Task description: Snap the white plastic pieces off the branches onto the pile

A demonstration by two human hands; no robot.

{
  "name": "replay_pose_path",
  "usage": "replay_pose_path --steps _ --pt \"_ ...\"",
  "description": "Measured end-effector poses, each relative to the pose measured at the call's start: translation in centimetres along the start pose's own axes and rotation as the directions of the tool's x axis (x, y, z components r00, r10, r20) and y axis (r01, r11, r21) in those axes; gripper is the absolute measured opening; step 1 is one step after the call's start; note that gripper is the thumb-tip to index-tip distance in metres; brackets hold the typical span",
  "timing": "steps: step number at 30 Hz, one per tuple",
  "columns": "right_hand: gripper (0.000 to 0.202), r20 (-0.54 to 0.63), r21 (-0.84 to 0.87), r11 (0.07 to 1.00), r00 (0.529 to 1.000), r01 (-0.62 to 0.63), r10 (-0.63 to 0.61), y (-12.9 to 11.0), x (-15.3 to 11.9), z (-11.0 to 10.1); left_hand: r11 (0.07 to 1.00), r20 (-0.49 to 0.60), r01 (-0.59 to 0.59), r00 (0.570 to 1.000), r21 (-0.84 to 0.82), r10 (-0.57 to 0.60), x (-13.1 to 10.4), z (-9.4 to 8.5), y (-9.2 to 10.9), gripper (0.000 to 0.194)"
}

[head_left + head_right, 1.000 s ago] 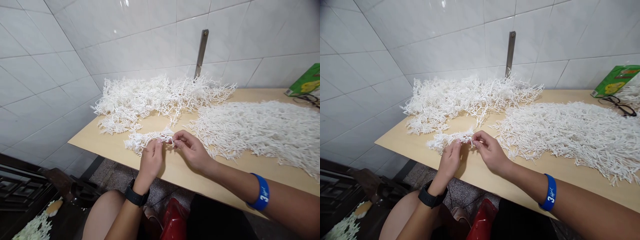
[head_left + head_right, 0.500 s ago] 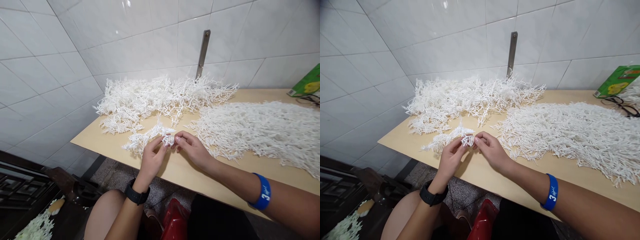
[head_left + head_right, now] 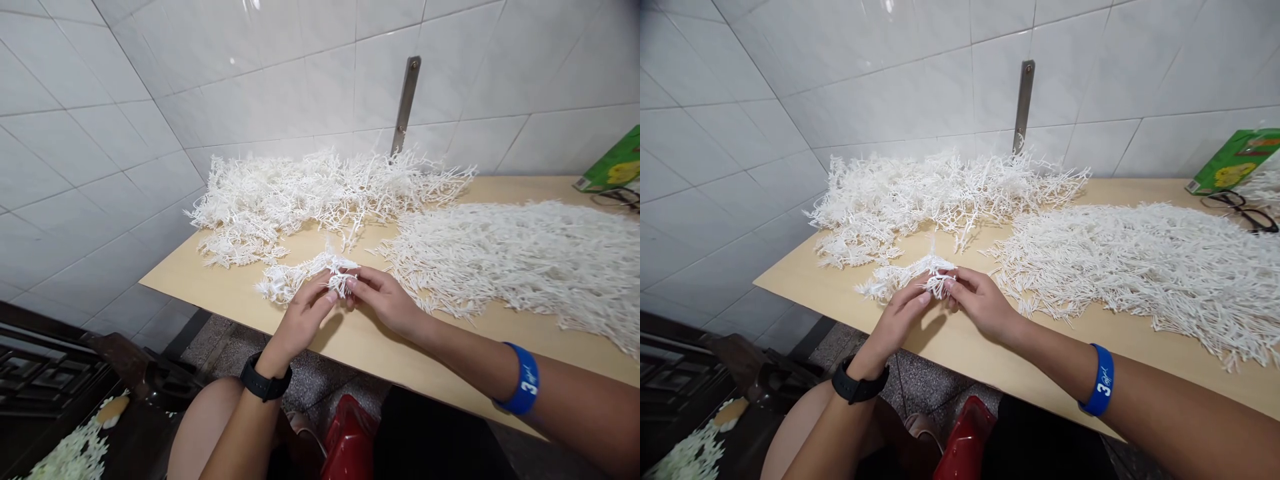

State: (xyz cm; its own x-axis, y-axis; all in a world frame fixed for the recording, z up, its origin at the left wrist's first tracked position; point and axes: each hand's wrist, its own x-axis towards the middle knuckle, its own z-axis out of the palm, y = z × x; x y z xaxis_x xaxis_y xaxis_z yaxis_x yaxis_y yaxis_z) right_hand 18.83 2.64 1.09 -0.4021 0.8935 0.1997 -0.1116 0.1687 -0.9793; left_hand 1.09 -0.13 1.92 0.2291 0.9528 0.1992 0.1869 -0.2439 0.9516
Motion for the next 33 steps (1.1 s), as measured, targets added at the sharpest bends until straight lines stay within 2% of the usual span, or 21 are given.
replay_pose_path --steps 4,6,9,12,16,18,20,23,25,28,30,33 --pt "0.036 0.087 -0.038 0.999 0.996 0.031 -0.028 0.0 -0.2 -0.2 0.985 0.136 0.066 0.99 -0.158 -0.044 0.0 -0.8 -0.6 0.063" --pt "0.038 0.096 -0.059 0.997 0.995 0.044 -0.038 0.0 -0.4 -0.2 0.973 0.163 0.096 0.985 -0.209 -0.062 0.0 -0.9 -0.6 0.079" --pt "0.037 0.144 -0.07 0.996 0.989 0.057 -0.047 0.1 -0.6 -0.1 0.962 0.173 0.119 0.982 -0.247 -0.077 0.1 -0.9 -0.5 0.087" --pt "0.033 0.191 -0.127 0.988 0.98 0.082 -0.057 0.0 -0.8 0.1 0.949 0.143 0.165 0.981 -0.269 -0.13 0.1 -0.8 -0.9 0.082" --pt "0.025 0.137 -0.235 0.962 0.985 0.138 -0.108 -0.1 -0.7 0.4 0.956 -0.026 0.149 0.987 -0.253 -0.161 0.2 -0.7 -1.7 0.053" --pt "0.023 0.116 -0.26 0.956 0.987 0.139 -0.111 -0.1 -0.6 0.4 0.97 -0.07 0.131 0.987 -0.204 -0.147 0.3 -0.6 -1.6 0.043" --pt "0.025 0.126 -0.297 0.944 0.986 0.142 -0.108 -0.2 -0.5 0.4 0.979 -0.065 0.117 0.989 -0.166 -0.129 0.3 -0.6 -1.1 0.039" --pt "0.03 0.169 -0.32 0.933 0.979 0.165 -0.115 -0.2 -0.5 0.4 0.979 0.006 0.105 0.994 -0.176 -0.105 -0.1 -0.7 -0.3 0.043" --pt "0.029 0.204 -0.285 0.94 0.97 0.186 -0.13 -0.2 -0.6 0.4 0.96 0.08 0.131 0.99 -0.248 -0.114 -0.4 -0.8 -0.1 0.046" --pt "0.028 0.224 -0.281 0.939 0.965 0.199 -0.137 -0.2 -0.7 0.6 0.899 0.171 0.175 0.979 -0.402 -0.114 -0.6 -0.9 -0.1 0.04" --pt "0.028 0.194 -0.327 0.928 0.974 0.178 -0.119 -0.2 -0.8 0.6 0.867 0.174 0.192 0.977 -0.459 -0.124 -0.5 -0.9 -0.2 0.036" --pt "0.027 0.155 -0.365 0.918 0.982 0.157 -0.106 -0.4 -0.8 0.7 0.871 0.139 0.216 0.975 -0.442 -0.171 -0.2 -0.8 -0.7 0.036"
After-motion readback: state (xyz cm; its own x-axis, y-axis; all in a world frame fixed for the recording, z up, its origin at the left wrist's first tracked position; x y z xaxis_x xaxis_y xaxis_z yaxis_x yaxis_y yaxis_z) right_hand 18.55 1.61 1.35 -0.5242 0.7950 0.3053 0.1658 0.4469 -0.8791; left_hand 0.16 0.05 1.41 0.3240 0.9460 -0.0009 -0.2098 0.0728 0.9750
